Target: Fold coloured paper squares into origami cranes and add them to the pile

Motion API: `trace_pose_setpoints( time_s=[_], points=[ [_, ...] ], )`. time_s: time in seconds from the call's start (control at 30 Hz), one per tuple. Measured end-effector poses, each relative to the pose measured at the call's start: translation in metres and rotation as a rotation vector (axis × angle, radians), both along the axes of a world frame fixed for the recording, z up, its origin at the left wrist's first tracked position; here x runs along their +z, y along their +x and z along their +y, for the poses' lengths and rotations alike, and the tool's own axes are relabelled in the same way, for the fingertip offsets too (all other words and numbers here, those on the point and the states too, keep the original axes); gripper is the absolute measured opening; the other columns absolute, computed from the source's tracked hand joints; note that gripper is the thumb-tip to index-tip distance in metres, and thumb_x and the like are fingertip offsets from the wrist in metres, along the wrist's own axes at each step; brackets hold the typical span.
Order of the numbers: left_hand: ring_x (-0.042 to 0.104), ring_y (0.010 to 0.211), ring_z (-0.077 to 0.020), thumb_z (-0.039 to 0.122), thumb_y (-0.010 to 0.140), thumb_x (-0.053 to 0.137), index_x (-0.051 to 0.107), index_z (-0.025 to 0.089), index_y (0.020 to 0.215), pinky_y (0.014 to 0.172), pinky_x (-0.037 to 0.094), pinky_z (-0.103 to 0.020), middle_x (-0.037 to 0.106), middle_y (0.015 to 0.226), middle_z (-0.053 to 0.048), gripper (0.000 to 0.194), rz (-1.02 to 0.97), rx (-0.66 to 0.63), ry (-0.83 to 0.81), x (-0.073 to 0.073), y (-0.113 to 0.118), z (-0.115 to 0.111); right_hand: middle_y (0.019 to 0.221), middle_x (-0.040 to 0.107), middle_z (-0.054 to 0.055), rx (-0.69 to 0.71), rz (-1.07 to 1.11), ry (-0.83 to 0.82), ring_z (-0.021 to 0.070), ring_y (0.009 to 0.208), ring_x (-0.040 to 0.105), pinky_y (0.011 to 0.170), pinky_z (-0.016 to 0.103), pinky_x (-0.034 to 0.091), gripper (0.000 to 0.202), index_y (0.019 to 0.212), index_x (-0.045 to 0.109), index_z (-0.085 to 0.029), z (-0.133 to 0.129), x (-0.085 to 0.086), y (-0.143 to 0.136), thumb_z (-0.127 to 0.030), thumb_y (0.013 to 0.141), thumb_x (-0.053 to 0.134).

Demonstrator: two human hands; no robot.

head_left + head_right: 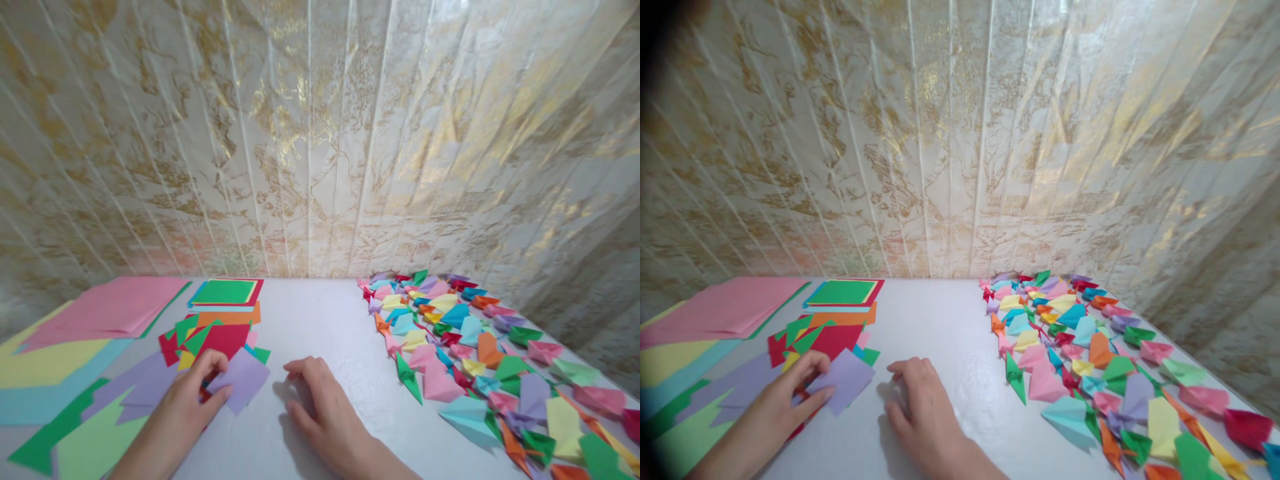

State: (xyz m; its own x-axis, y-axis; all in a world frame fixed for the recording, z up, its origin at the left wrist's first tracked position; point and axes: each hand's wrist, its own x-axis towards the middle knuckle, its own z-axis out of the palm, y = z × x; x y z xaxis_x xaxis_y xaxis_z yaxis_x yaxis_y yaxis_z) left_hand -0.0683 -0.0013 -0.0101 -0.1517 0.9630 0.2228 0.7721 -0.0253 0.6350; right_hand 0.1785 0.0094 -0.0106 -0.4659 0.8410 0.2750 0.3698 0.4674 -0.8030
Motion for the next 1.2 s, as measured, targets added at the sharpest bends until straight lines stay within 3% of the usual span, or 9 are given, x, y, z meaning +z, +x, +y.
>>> trace_pose_setpoints(
  time_s=[0.1, 0.17, 0.23, 0.33, 0.47, 0.73, 0.93, 1.1, 1.2],
  points=[
    [0.068, 0.085, -0.0228, 0.039, 0.073, 0.06, 0.053, 0.026, 0.084, 0.077, 0.053, -0.029, 0.067, 0.084, 0.0, 0.019, -0.195, -0.075, 0.056, -0.002, 0.03, -0.004, 0.118, 0.057, 0.005, -0.076, 0.126, -0.041, 0.022, 0.107, 0.053, 0.093, 0.036, 0.044, 0.055, 0.124, 0.047, -0.024, 0.004, 0.002, 0.002, -0.005, 0.076, 0.066],
    [0.066, 0.091, -0.0225, 0.033, 0.078, 0.059, 0.055, 0.027, 0.1, 0.08, 0.052, -0.03, 0.067, 0.095, -0.001, 0.024, -0.241, -0.107, 0.116, 0.0, 0.05, -0.004, 0.114, 0.058, 0.004, -0.076, 0.147, 0.007, 0.0219, 0.106, 0.052, 0.092, 0.035, 0.044, 0.042, 0.112, 0.054, -0.024, 0.008, 0.008, 0.006, -0.005, 0.077, 0.067],
    [0.064, 0.089, -0.0212, 0.019, 0.079, 0.054, 0.054, 0.028, 0.103, 0.082, 0.05, -0.032, 0.065, 0.09, 0.0, 0.026, -0.182, -0.199, 0.161, 0.004, 0.068, -0.002, 0.101, 0.06, 0.001, -0.037, 0.089, 0.091, 0.0208, 0.1, 0.052, 0.09, 0.034, 0.042, 0.027, 0.089, 0.059, -0.023, 0.012, 0.016, 0.012, 0.001, 0.077, 0.062],
    [0.058, 0.091, -0.0209, 0.0, 0.07, 0.044, 0.054, 0.026, 0.102, 0.083, 0.046, -0.033, 0.061, 0.091, -0.001, 0.043, -0.057, -0.313, 0.186, 0.011, 0.083, -0.002, 0.093, 0.06, 0.001, -0.023, -0.096, 0.239, 0.0203, 0.091, 0.051, 0.08, 0.033, 0.04, 0.03, 0.082, 0.06, -0.022, 0.017, 0.024, 0.021, 0.007, 0.076, 0.057],
    [0.054, 0.099, -0.0222, -0.007, 0.064, 0.041, 0.054, 0.024, 0.099, 0.086, 0.043, -0.036, 0.06, 0.104, -0.002, 0.049, 0.076, -0.452, 0.035, 0.012, 0.086, -0.006, 0.09, 0.064, 0.0, 0.042, -0.357, 0.297, 0.019, 0.083, 0.052, 0.074, 0.032, 0.037, 0.034, 0.081, 0.059, -0.021, 0.023, 0.018, 0.026, 0.011, 0.071, 0.056],
    [0.057, 0.095, -0.0264, 0.001, 0.087, 0.047, 0.06, 0.018, 0.094, 0.083, 0.047, -0.041, 0.062, 0.104, -0.007, 0.023, 0.297, -0.502, -0.119, 0.008, 0.09, -0.008, 0.105, 0.066, 0.004, 0.097, -0.564, 0.336, 0.0252, 0.098, 0.055, 0.083, 0.036, 0.041, 0.033, 0.095, 0.062, -0.022, 0.016, 0.015, 0.026, 0.001, 0.072, 0.062],
    [0.061, 0.095, -0.0241, 0.0, 0.085, 0.05, 0.061, 0.02, 0.093, 0.084, 0.05, -0.038, 0.065, 0.102, -0.003, 0.025, 0.338, -0.492, -0.104, 0.01, 0.09, -0.014, 0.092, 0.066, 0.003, 0.106, -0.489, 0.256, 0.0191, 0.082, 0.06, 0.077, 0.031, 0.043, 0.016, 0.087, 0.061, -0.021, 0.008, 0.002, 0.033, -0.007, 0.088, 0.053],
    [0.062, 0.108, -0.0244, 0.002, 0.08, 0.056, 0.048, 0.02, 0.132, 0.093, 0.048, -0.037, 0.067, 0.119, -0.005, 0.055, 0.457, -0.444, 0.073, -0.004, 0.087, -0.025, 0.087, 0.062, 0.004, 0.004, -0.346, 0.057, 0.0166, 0.08, 0.06, 0.073, 0.025, 0.045, 0.016, 0.082, 0.059, -0.019, 0.009, 0.003, 0.031, -0.013, 0.093, 0.048],
    [0.064, 0.11, -0.0248, 0.007, 0.079, 0.057, 0.047, 0.021, 0.135, 0.091, 0.049, -0.035, 0.065, 0.128, -0.006, 0.058, 0.575, -0.439, 0.216, -0.016, 0.081, -0.031, 0.082, 0.06, 0.002, -0.063, -0.336, -0.024, 0.0148, 0.071, 0.058, 0.065, 0.024, 0.042, 0.015, 0.078, 0.058, -0.019, 0.014, 0.009, 0.024, -0.014, 0.09, 0.051]
  ],
)
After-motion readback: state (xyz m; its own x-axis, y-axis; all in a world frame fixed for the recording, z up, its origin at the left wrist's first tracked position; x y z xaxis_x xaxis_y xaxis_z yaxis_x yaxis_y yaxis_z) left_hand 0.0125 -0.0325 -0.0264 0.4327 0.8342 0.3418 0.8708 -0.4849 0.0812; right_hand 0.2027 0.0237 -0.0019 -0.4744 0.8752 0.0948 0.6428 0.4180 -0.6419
